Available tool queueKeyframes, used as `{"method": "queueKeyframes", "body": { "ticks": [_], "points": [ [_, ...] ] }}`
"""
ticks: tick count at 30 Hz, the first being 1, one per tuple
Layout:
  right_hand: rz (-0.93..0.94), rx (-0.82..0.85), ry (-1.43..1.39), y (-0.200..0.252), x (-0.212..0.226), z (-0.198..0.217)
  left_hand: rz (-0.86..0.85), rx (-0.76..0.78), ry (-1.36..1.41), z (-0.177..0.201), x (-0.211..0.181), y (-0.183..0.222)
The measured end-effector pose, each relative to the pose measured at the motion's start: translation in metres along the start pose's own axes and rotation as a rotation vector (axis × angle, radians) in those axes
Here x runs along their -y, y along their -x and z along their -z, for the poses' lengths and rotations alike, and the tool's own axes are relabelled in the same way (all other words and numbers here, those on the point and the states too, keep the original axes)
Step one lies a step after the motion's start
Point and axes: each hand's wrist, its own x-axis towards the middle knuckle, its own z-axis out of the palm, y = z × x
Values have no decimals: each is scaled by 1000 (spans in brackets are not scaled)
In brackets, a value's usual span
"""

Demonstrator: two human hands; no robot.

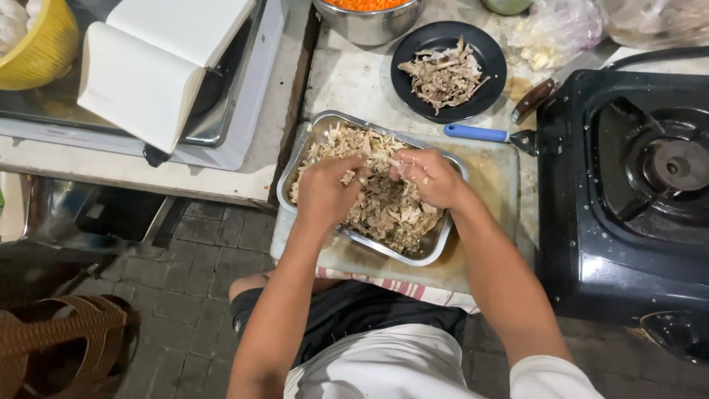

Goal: Shredding cooked chicken meat by hand into a metal tray in a kitchen environment.

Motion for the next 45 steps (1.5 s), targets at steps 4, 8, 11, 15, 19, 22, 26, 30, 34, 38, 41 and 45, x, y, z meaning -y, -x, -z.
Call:
{"method": "queueKeyframes", "body": {
  "ticks": [4,8,11,15,19,22,26,30,34,38,41,45],
  "points": [
    [-3,62,48,7,-27,1,-149,87,-22,26,-35,-10],
    [61,180,224,8,-12,3,-488,188,-342,8,-10,-17],
    [37,177,237,3,1,5,-617,238,-452,11,-3,-26],
    [-58,111,121,-2,30,15,-685,89,-400,14,20,-28],
    [-50,155,140,0,34,13,-668,2,-323,-5,59,-23],
    [-139,219,325,-2,53,10,-602,-14,-228,-4,58,-16],
    [-230,246,609,2,72,3,-373,65,35,10,36,-18],
    [-34,69,807,24,-24,-7,-35,262,337,22,22,-24],
    [-126,-50,492,5,47,2,269,349,598,28,-5,-21],
    [25,-120,292,5,23,-7,359,415,639,27,-5,-23],
    [147,-216,203,5,-1,-16,227,417,529,21,-12,-25],
    [151,-235,155,0,9,-13,5,354,371,15,7,-27]
  ]
}}
